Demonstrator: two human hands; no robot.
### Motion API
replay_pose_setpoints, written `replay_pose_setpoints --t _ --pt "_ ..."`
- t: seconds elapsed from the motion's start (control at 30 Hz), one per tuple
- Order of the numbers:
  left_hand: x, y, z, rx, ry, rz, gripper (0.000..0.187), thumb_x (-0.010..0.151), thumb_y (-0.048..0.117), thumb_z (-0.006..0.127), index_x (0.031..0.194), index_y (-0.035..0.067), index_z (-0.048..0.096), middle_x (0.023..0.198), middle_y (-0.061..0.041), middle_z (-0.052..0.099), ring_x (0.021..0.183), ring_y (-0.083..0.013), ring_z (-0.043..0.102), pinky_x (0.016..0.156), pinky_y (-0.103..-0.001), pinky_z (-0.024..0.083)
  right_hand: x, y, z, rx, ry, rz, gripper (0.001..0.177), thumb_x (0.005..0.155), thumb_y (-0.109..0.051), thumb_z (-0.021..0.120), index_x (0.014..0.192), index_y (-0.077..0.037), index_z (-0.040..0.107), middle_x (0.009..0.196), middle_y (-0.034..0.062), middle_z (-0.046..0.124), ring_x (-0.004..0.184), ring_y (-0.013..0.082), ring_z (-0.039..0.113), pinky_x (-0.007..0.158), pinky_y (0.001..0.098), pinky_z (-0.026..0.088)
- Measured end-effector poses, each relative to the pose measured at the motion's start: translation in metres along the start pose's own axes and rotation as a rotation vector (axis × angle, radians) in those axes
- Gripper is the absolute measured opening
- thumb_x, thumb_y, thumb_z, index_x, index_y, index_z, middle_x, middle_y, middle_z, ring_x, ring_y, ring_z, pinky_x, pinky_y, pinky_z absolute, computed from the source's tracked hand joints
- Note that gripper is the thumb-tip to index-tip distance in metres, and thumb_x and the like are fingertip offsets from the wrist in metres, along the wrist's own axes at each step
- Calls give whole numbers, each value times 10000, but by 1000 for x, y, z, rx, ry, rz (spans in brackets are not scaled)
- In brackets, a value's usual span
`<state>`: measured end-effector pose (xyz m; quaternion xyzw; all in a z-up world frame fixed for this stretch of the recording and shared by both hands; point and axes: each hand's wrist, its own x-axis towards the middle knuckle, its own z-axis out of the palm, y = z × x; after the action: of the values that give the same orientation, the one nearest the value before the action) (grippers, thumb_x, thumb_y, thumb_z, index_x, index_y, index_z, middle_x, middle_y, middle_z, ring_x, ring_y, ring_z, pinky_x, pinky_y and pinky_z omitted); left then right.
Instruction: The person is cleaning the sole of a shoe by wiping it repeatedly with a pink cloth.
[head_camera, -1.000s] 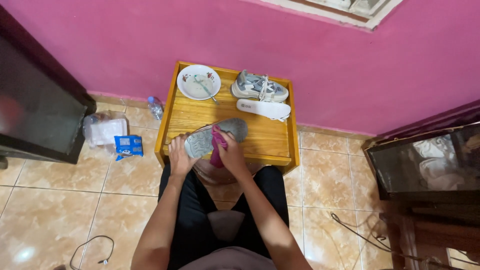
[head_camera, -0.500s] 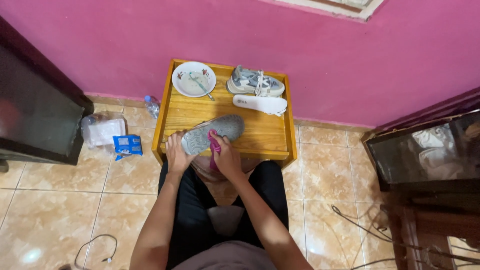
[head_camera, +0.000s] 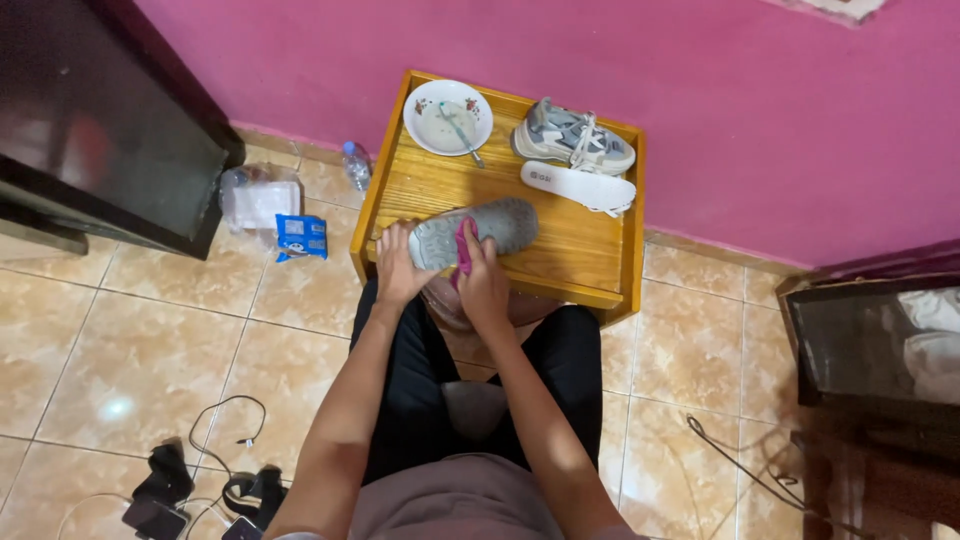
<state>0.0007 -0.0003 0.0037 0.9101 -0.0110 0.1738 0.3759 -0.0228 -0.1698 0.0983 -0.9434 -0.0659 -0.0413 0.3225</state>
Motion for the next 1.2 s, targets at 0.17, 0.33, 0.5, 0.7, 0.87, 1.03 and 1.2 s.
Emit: replay_pose_setpoints --t 0.17,0.33,0.5,0.7,0.87,1.03,1.2 --pt "1 4 -6 29 -45 57 971 589 458 897 1415 141 497 1175 -74 502 1095 -325 495 893 -460 401 -18 -2 -29 -42 -161 79 685 927 -127 581 1547 -379 433 1169 72 583 996 404 690 796 517 602" --pt "-1 2 -7 -5 -58 47 1034 571 487 908 1460 189 471 1209 -61 487 1107 -317 480 898 -450 392 1 -9 -20 -62 -123 80 582 962 -245 589 1492 -453 472 1154 36 585 1012 375 687 834 524 597" --pt "1 -1 -5 30 -57 63 893 607 472 890 1352 133 533 1244 -72 503 1097 -321 477 873 -443 398 -9 -24 1 -142 -22 4 690 870 -150 606 1542 -225 468 1128 100 579 886 383 706 726 515 608" --pt "0 -1 -4 47 -47 79 942 610 514 881 1388 134 511 1234 -76 481 1082 -318 474 870 -438 394 -8 7 12 -45 0 117 574 926 -160 591 1483 -280 519 1127 45 592 905 367 711 751 488 600" --pt "-2 -10 6 52 -29 53 899 611 441 876 1385 154 520 1226 -49 489 1082 -307 483 860 -434 395 -18 -39 6 -39 -6 8 624 901 -122 613 1506 -211 490 1113 107 579 826 432 697 701 523 592" --pt "-1 -22 14 63 -9 75 780 688 392 825 1372 171 524 1144 -44 469 1052 -302 489 867 -423 407 -29 -35 10 -110 -23 -182 685 906 -127 605 1563 -218 436 1038 69 534 780 381 686 584 463 590" --pt "1 2 -8 35 -23 76 884 584 314 847 1390 177 513 1122 -48 461 1024 -318 484 837 -449 393 -41 -5 -6 -35 -173 -195 681 931 -131 582 1557 -358 439 998 1 540 664 259 661 530 342 547"
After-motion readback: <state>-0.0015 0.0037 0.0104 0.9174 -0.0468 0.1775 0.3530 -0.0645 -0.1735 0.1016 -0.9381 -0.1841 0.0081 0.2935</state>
